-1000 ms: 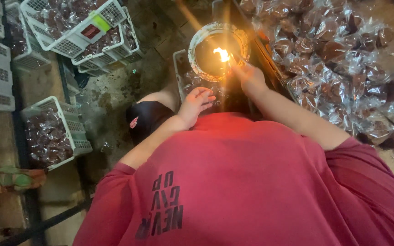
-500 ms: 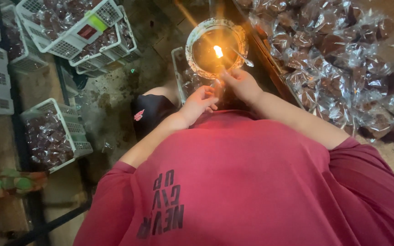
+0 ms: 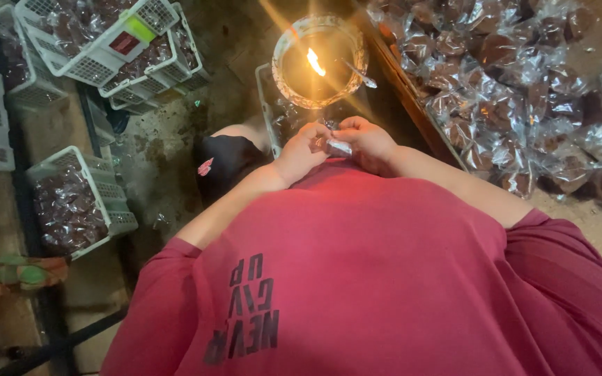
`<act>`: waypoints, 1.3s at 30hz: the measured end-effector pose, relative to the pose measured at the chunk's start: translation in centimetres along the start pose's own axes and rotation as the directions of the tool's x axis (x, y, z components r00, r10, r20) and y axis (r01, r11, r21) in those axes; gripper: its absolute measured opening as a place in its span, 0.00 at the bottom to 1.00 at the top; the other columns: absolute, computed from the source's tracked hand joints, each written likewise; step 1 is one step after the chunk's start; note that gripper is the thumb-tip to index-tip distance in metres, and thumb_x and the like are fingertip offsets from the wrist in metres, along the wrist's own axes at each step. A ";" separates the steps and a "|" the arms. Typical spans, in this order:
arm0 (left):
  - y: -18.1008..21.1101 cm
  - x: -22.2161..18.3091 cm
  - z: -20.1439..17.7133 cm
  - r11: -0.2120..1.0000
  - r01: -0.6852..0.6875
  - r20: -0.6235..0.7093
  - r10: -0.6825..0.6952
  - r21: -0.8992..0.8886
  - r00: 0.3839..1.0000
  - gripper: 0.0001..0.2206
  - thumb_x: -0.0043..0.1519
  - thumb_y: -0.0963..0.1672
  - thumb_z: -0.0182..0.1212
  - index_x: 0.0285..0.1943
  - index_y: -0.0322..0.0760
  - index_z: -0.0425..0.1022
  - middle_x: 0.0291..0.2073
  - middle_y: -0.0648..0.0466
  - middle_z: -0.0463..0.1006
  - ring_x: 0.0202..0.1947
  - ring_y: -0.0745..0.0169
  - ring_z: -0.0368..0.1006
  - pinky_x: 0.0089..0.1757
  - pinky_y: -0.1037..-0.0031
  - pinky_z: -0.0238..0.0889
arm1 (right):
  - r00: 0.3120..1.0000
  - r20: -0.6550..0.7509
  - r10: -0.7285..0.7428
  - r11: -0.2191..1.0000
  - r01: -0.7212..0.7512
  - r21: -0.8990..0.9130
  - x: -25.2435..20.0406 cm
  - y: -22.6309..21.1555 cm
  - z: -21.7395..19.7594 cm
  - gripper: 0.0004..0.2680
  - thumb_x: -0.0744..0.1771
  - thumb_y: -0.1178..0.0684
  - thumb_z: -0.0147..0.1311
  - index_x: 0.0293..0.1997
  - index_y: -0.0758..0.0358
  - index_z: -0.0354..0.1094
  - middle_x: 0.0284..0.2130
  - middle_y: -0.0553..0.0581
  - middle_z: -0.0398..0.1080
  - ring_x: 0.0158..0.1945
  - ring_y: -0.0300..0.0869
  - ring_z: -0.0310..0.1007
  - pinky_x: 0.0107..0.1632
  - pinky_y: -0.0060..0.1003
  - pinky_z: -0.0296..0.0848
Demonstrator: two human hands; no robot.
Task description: Sealing plastic bags containing bread using a candle flame as a heat source.
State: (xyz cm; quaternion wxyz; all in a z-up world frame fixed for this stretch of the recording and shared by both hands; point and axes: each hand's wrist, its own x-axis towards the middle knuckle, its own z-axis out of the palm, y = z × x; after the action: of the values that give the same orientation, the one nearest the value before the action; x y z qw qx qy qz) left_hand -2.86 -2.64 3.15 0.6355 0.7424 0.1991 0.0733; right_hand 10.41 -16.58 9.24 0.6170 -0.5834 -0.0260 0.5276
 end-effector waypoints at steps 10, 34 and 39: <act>0.8 1.0 -1.0 0.992 0.122 -0.038 -0.123 -0.043 0.992 0.17 0.55 0.35 0.68 0.51 0.41 0.72 0.40 0.47 0.78 0.34 0.62 0.79 0.36 0.77 0.81 | 0.948 0.037 -0.316 0.925 0.316 -0.211 3.3 -0.6 -6.8 0.14 0.70 0.51 0.57 0.61 0.65 0.66 0.48 0.54 0.70 0.47 0.38 0.73 0.47 0.35 0.81; 6.9 0.3 -1.5 0.924 0.345 0.090 -0.335 -0.164 0.938 0.27 0.61 0.48 0.60 0.72 0.50 0.61 0.68 0.52 0.66 0.63 0.56 0.70 0.60 0.64 0.66 | 0.614 -0.314 -0.724 0.681 0.706 -0.192 3.2 -12.1 -11.9 0.14 0.70 0.38 0.50 0.47 0.60 0.66 0.36 0.53 0.70 0.36 0.45 0.75 0.38 0.43 0.80; 8.0 -0.5 -0.3 0.989 0.122 0.063 -0.117 -0.082 0.991 0.37 0.57 0.45 0.76 0.72 0.37 0.56 0.66 0.35 0.62 0.66 0.35 0.63 0.63 0.52 0.62 | 0.819 0.124 -0.560 0.695 0.545 -0.468 1.2 -6.2 -3.9 0.06 0.68 0.48 0.59 0.40 0.57 0.75 0.34 0.54 0.77 0.37 0.41 0.76 0.43 0.40 0.78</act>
State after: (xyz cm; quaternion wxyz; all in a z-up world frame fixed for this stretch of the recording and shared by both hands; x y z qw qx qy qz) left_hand -1.75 -3.45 11.05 0.6754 0.7031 0.2215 0.0219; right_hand 17.34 -16.98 11.93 0.5810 -0.6908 -0.3220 0.2857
